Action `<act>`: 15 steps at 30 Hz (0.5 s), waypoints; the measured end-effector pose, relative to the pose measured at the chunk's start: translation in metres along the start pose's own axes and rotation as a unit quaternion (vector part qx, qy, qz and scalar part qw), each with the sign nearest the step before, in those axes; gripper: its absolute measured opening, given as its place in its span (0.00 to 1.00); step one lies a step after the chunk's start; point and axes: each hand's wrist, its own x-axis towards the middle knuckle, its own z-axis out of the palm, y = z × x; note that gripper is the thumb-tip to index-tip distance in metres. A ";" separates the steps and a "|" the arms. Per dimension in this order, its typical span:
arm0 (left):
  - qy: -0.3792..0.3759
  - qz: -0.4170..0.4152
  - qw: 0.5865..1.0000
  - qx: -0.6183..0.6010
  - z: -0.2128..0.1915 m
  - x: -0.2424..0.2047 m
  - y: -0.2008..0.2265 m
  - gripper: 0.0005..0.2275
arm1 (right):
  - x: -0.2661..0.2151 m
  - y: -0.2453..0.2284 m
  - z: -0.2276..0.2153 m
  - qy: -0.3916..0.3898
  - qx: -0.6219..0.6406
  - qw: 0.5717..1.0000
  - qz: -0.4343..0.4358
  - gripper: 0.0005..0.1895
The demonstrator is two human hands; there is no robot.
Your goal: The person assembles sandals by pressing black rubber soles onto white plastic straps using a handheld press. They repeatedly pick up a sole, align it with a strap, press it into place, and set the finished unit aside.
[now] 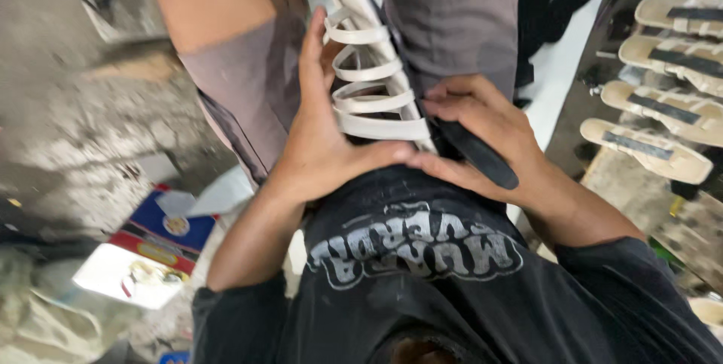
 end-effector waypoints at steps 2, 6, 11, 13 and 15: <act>-0.039 -0.035 0.998 0.045 0.002 0.000 -0.016 0.57 | -0.005 0.003 -0.001 -0.023 0.032 0.999 -0.011 0.28; -0.075 -0.003 0.997 0.028 -0.003 0.002 -0.032 0.54 | -0.016 0.009 -0.004 -0.010 0.082 0.996 0.029 0.14; -0.097 0.032 0.995 0.024 -0.005 -0.003 -0.035 0.58 | -0.034 0.038 0.013 0.001 0.186 0.979 -0.083 0.07; -0.094 0.041 0.994 0.029 -0.005 -0.001 -0.037 0.60 | -0.039 0.043 0.015 -0.002 0.188 0.978 -0.096 0.06; -0.085 0.037 0.995 0.032 -0.002 -0.001 -0.041 0.60 | -0.042 0.043 0.017 -0.004 0.176 0.980 -0.093 0.06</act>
